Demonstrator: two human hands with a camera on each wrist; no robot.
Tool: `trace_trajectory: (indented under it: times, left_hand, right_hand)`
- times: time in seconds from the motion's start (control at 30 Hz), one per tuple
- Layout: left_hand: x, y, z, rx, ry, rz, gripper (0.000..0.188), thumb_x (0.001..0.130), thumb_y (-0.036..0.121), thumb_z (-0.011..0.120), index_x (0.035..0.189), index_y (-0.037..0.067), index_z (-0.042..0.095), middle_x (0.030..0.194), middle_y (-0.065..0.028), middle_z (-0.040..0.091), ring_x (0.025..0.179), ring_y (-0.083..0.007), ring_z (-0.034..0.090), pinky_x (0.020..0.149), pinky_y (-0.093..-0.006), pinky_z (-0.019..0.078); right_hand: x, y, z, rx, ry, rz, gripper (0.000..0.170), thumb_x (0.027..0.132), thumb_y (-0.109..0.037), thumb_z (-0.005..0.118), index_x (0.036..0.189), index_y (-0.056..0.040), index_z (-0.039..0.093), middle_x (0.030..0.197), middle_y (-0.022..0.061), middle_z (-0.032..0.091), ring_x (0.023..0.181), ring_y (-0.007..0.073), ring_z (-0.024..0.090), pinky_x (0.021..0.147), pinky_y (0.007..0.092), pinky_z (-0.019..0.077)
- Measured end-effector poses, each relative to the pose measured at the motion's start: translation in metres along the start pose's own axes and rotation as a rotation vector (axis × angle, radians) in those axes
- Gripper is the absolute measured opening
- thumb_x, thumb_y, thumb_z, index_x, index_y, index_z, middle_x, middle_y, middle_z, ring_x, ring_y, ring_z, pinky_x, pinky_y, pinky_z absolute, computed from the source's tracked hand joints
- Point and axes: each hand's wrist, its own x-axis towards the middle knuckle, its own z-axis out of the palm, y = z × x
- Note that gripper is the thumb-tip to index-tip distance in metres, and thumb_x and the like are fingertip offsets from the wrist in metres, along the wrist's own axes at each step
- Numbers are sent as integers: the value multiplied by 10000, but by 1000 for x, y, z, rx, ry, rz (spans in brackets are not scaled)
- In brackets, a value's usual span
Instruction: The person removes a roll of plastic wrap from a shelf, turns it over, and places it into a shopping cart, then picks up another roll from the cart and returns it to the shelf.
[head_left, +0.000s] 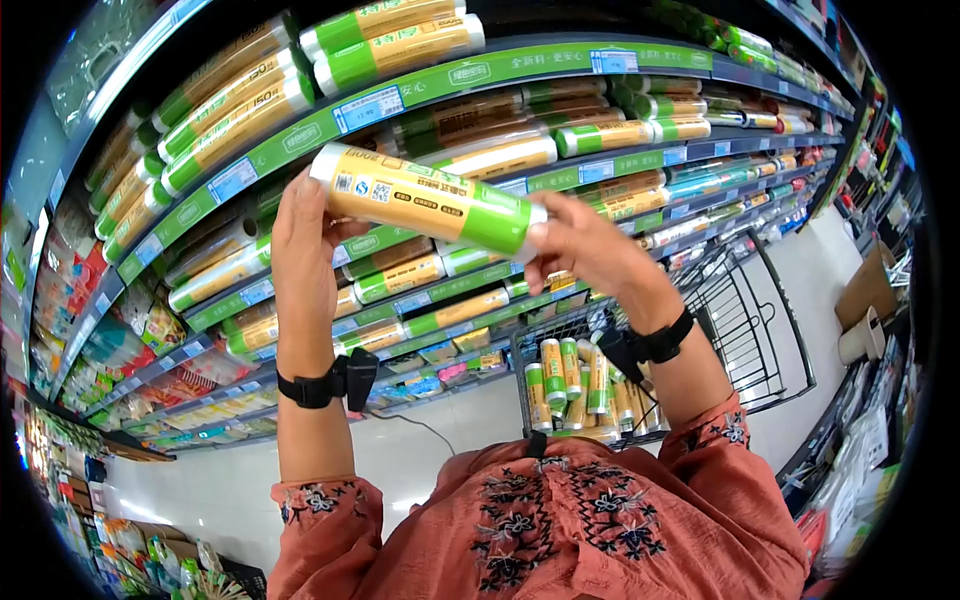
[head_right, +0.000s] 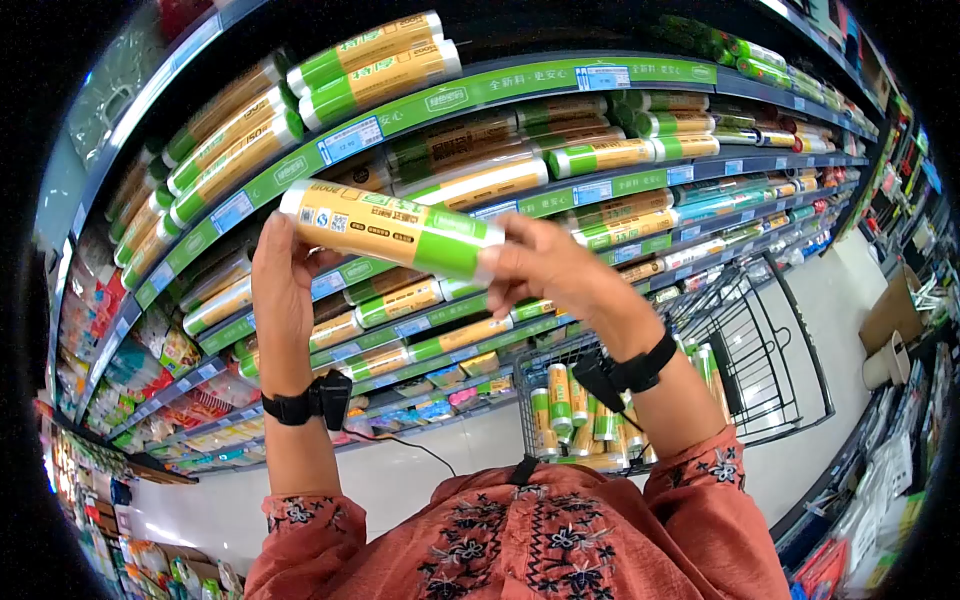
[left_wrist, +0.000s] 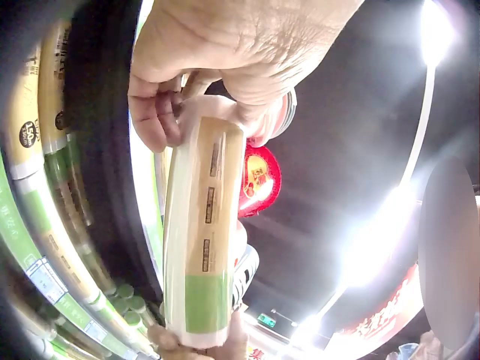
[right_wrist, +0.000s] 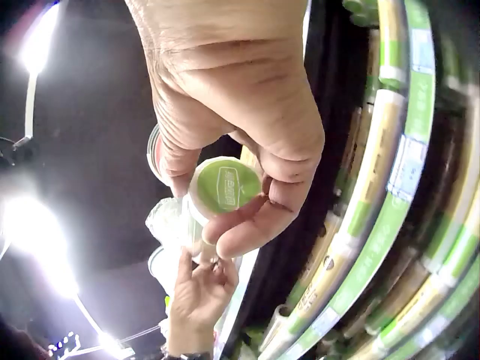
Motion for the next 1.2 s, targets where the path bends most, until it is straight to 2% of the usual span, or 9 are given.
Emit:
trace_trajectory:
  times: [0.07,0.2,0.33,0.5,0.87,0.97,1.07,1.17,1.2]
  left_hand:
    - [6,5,12,79,37,-11,546,1050,391,550,1398,-28,512,1120,-94,665,976,-162,660,845,-315,569]
    - [10,0,29,71,-128,-3,569,1022,330,616,1438,-24,458,1259,-111,637,1082,-150,621,888,-294,508]
    - [-3,-6,44,29,-270,-74,603,1028,303,611,1483,-33,401,1344,-156,585,1191,-202,583,996,-350,482]
    - [-23,-19,47,-23,-366,-219,611,1034,279,599,1494,-53,372,1389,-172,554,1240,-227,562,1048,-378,458]
    - [-37,-12,40,0,-355,-253,606,1026,239,578,1513,-51,364,1409,-180,545,1279,-230,539,1072,-363,431]
    - [-41,-9,41,34,-368,-228,667,987,243,629,1526,-34,350,1413,-175,540,1285,-230,535,1065,-363,437]
    - [-45,-4,45,106,-390,-185,736,938,247,684,1537,-8,341,1406,-172,543,1274,-226,542,1041,-361,455]
    - [-38,-6,34,144,-411,-169,756,894,254,717,1517,7,366,1378,-166,562,1242,-217,558,1000,-348,478]
    - [-34,0,28,162,-421,-201,748,885,256,721,1503,7,381,1369,-163,568,1232,-213,563,986,-341,483]
  right_hand:
    - [-3,13,17,71,-103,49,629,926,-329,734,1342,46,448,1002,128,647,766,187,705,706,336,620]
    - [-1,36,52,149,-163,60,585,920,-261,745,1338,24,452,998,85,629,791,164,687,726,312,607]
    - [1,42,73,208,-48,-45,557,915,-248,756,1301,15,453,987,71,624,801,148,677,711,302,594]
    - [4,41,76,89,104,-93,566,901,-279,780,1236,24,439,971,97,628,769,135,673,664,288,588]
    - [8,50,100,26,214,-191,597,879,-289,802,1208,27,417,986,100,627,750,114,649,592,262,551]
    - [9,50,102,-70,236,-161,595,867,-278,804,1218,27,432,1029,107,621,814,123,642,660,279,549]
    - [18,61,107,-208,252,-341,673,897,-219,773,1393,5,377,1088,81,592,879,121,634,716,278,569]
    - [7,43,105,-145,119,-217,697,836,-305,824,1321,35,456,1013,86,631,948,150,626,806,313,517]
    - [18,60,86,-262,48,-257,748,846,-348,807,1369,48,447,1008,86,635,893,149,641,744,306,538]
